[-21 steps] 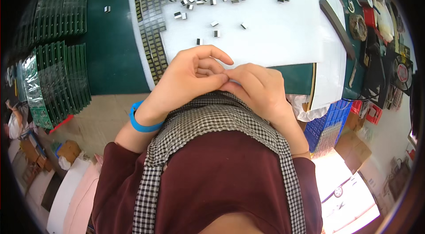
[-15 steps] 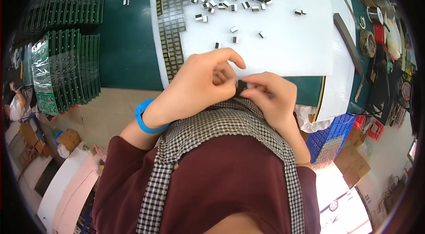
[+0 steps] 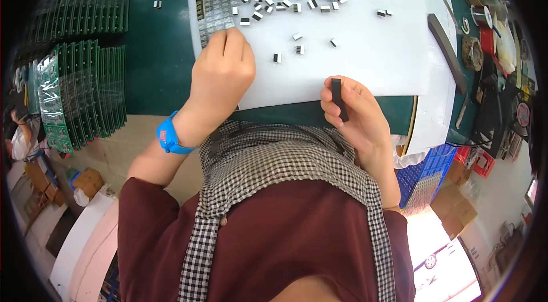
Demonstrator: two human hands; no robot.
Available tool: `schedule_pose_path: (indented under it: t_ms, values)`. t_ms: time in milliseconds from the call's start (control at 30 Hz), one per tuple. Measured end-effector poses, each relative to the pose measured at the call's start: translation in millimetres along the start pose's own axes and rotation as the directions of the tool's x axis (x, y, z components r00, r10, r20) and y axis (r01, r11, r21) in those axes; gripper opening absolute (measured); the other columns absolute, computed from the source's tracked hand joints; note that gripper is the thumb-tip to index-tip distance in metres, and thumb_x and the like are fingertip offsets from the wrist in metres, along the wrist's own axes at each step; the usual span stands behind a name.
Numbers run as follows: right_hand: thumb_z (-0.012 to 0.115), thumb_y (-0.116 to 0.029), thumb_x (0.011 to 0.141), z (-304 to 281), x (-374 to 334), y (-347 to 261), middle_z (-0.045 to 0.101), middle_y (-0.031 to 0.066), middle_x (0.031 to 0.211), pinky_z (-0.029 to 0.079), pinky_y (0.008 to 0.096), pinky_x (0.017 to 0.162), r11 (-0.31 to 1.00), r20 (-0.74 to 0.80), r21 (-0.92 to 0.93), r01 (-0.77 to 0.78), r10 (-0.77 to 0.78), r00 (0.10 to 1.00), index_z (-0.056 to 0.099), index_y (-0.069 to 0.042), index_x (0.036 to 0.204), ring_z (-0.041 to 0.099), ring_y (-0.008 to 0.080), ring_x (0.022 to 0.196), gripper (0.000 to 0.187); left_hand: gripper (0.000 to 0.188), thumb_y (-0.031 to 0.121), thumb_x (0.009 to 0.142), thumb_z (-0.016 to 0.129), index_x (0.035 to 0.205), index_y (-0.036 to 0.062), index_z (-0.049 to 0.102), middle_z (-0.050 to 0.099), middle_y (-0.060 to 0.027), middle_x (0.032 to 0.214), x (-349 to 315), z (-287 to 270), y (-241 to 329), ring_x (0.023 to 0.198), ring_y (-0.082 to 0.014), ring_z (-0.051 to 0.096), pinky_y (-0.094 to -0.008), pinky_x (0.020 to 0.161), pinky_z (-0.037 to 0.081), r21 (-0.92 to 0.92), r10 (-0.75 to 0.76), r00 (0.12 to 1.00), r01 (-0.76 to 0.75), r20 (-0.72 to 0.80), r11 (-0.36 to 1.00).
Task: The person picks up small rectangular electronic components from a pile and places them onto a white foam sheet. They repeatedly pick up components, align them, and place them down, occasionally adjusting their position. The task involves handling small parts with precision.
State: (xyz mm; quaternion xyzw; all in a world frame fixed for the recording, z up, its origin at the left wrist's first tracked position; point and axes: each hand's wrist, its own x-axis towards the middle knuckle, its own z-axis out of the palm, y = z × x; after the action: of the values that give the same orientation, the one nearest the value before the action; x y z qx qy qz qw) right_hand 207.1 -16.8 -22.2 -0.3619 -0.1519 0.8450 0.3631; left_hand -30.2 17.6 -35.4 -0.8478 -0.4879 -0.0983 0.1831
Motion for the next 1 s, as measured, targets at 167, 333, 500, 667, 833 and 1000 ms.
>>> schedule_pose_path:
  t_ms: [167,333,500,667,833,1000]
  values:
    - [0.058,-0.02,0.09,7,0,0,0.059,0.0031,0.084,0.04,0.0205,0.057,0.985,-0.06,-0.143,0.091,-0.101,0.993,0.059,0.0,0.1,0.051,0.0087,0.066,0.022,0.02,-0.003,0.07,0.061,0.09,-0.0001,0.06,0.06,-0.0111,0.09,3,-8,-27,0.078,-0.0241,0.059,-0.0302,0.067,0.049,-0.339,-0.019,0.998,0.039,0.062,0.94]
    - [0.064,-0.006,0.083,23,-6,1,0.058,0.0014,0.086,0.041,0.0207,0.058,0.762,-0.09,-0.59,0.267,-0.39,0.916,0.059,-0.002,0.095,0.051,0.0084,0.068,0.014,0.01,-0.002,0.074,0.065,0.084,-0.0011,0.065,0.065,-0.0097,0.081,11,-21,-28,0.07,-0.0193,0.063,-0.0267,0.066,0.051,-0.851,-0.351,0.898,0.39,0.266,0.352]
    - [0.069,0.0,0.074,23,0,8,0.059,0.0041,0.086,0.043,0.0225,0.055,0.149,0.275,-0.869,0.471,-0.646,0.712,0.061,-0.005,0.093,0.054,0.0117,0.073,0.022,0.016,0.006,0.084,0.063,0.098,-0.0024,0.064,0.067,-0.0089,0.087,1,-25,23,0.078,-0.0145,0.065,-0.0256,0.075,0.054,-0.314,0.15,0.659,0.531,0.737,-0.787]
    - [0.069,0.001,0.07,29,0,7,0.06,0.0057,0.088,0.047,0.0258,0.058,0.076,0.302,-0.893,0.443,-0.628,0.717,0.06,-0.005,0.091,0.059,0.0166,0.075,0.023,0.016,0.006,0.085,0.062,0.098,-0.0024,0.064,0.067,-0.009,0.089,-1,-22,29,0.078,-0.0145,0.065,-0.0257,0.075,0.054,-0.257,0.194,0.662,0.52,0.723,-0.814]
    - [0.07,0.001,0.07,28,2,11,0.06,0.0066,0.087,0.049,0.0287,0.06,-0.003,0.324,-0.9,0.437,-0.674,0.663,0.061,-0.005,0.09,0.06,0.0199,0.073,0.022,0.016,0.006,0.085,0.063,0.098,-0.0026,0.064,0.067,-0.0094,0.089,0,-20,30,0.078,-0.0142,0.065,-0.0257,0.075,0.054,-0.276,0.189,0.663,0.53,0.725,-0.802]
    - [0.07,0.001,0.069,28,2,7,0.06,0.0064,0.084,0.049,0.0288,0.06,-0.026,0.336,-0.909,0.415,-0.635,0.696,0.061,-0.005,0.088,0.06,0.0209,0.072,0.022,0.017,0.005,0.085,0.062,0.099,-0.0041,0.063,0.066,-0.0092,0.089,1,-23,27,0.079,-0.0133,0.065,-0.0249,0.075,0.054,-0.36,0.169,0.676,0.567,0.717,-0.741]
